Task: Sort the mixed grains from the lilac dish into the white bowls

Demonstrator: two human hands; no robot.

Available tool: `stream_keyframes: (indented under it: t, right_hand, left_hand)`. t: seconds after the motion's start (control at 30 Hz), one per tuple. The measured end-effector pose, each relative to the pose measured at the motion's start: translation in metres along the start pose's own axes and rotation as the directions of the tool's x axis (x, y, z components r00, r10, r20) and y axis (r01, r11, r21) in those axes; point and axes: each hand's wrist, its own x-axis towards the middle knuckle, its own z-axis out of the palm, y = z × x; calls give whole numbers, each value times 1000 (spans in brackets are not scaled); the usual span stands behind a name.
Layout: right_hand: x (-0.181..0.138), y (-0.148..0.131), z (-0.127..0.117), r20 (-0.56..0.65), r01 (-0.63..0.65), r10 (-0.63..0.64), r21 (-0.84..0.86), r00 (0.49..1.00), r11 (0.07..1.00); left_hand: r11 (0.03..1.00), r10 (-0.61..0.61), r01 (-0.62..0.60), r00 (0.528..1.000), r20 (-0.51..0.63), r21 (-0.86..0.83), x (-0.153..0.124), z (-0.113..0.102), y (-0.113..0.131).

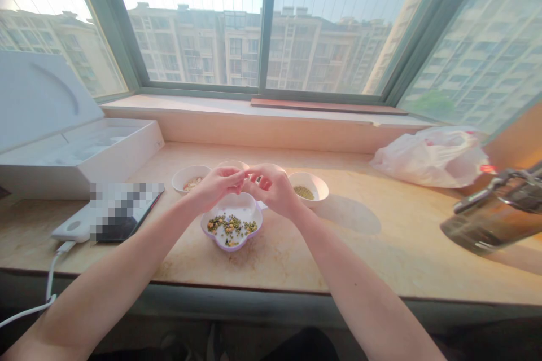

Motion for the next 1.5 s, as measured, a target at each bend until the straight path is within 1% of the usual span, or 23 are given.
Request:
stream_keyframes:
  t: [0.17, 0.27, 0.33, 0.4, 0.43, 0.47, 0.5, 0.53, 0.57, 0.6, 0.63, 0.67, 0.7, 0.73, 0.83, 0.9, 1.0, 1.1, 1.2, 1.27, 1.33, 1.5]
  right_hand:
    - [3, -4, -4, -38, 7, -9, -67, 999, 998]
    - [4, -2, -3, -18, 72, -75, -153, 997, 986]
    - [5, 2, -4, -2, 105, -108, -224, 994, 969]
    - [6, 7, -5, 8, 96, -98, -281, 995, 955]
    - [7, 10, -7, 4, 71, -73, -303, 997, 950]
    - [8, 13, -10, -7, 35, -40, -324, 999, 946]
    - [9, 16, -13, -27, -6, -4, -345, 1000, 938]
    - [10, 19, -16, -48, -46, 30, -369, 998, 928]
    - [11, 22, -19, -68, -80, 58, -394, 996, 916]
    - [12, 25, -22, -84, -108, 80, -419, 993, 901]
    - [13, 28, -25, -91, -128, 98, -443, 991, 887]
    - [14, 30, -28, -93, -145, 115, -463, 989, 874]
    - [15, 32, -29, -93, -160, 132, -480, 987, 862]
    - [15, 33, -31, -92, -173, 147, -494, 985, 852]
    - [15, 36, -33, -79, -189, 173, -531, 982, 826]
    - [15, 36, -33, -68, -187, 180, -555, 981, 811]
    - [14, 35, -33, -40, -183, 199, -596, 979, 782]
    - [13, 33, -33, -23, -166, 191, -611, 981, 774]
    - [13, 31, -32, -47, -166, 173, -598, 984, 784]
    - [13, 30, -31, -53, -168, 169, -590, 984, 790]
    - [13, 29, -31, -47, -160, 164, -584, 985, 796]
    - [13, 24, -29, -27, -154, 169, -564, 985, 811]
  left_hand:
    - [1000, 13, -13, 1000, -20, 12, -2, 4, -4]
    - [1000, 20, -19, 1000, -17, 15, -1, 5, -7]
    - [1000, -3, 3, 1000, 2, 26, -1, 4, -8]
    - [993, -34, 32, 999, 21, 113, -2, 3, -5]
    - [977, -38, 31, 999, 31, 212, -3, 2, -2]
    - [939, -36, 17, 998, 48, 344, -5, 1, 1]
    - [864, -20, -22, 997, 78, 503, -7, 1, 4]
    - [752, -5, -81, 992, 128, 655, -9, 0, 7]
    - [620, -11, -146, 981, 194, 771, -12, 0, 10]
    - [494, -34, -217, 963, 267, 842, -15, 1, 12]
    - [394, -68, -282, 940, 333, 875, -18, 1, 14]
    - [325, -104, -324, 922, 374, 889, -20, 2, 15]
    - [281, -135, -339, 912, 387, 898, -23, 2, 16]
    - [257, -160, -330, 912, 377, 908, -25, 3, 15]
    - [227, -196, -259, 932, 305, 939, -30, 7, 12]
    - [180, -205, -281, 927, 315, 943, -33, 10, 10]
    - [55, -218, -336, 915, 340, 940, -36, 19, 7]
    - [-30, -236, -324, 921, 309, 945, -39, 27, 7]
    - [-80, -240, -319, 926, 292, 944, -39, 32, 7]
    - [-94, -223, -326, 928, 299, 941, -38, 32, 5]
    - [-89, -194, -332, 931, 311, 939, -36, 30, 2]
    - [-32, -153, -336, 932, 328, 941, -31, 25, -6]
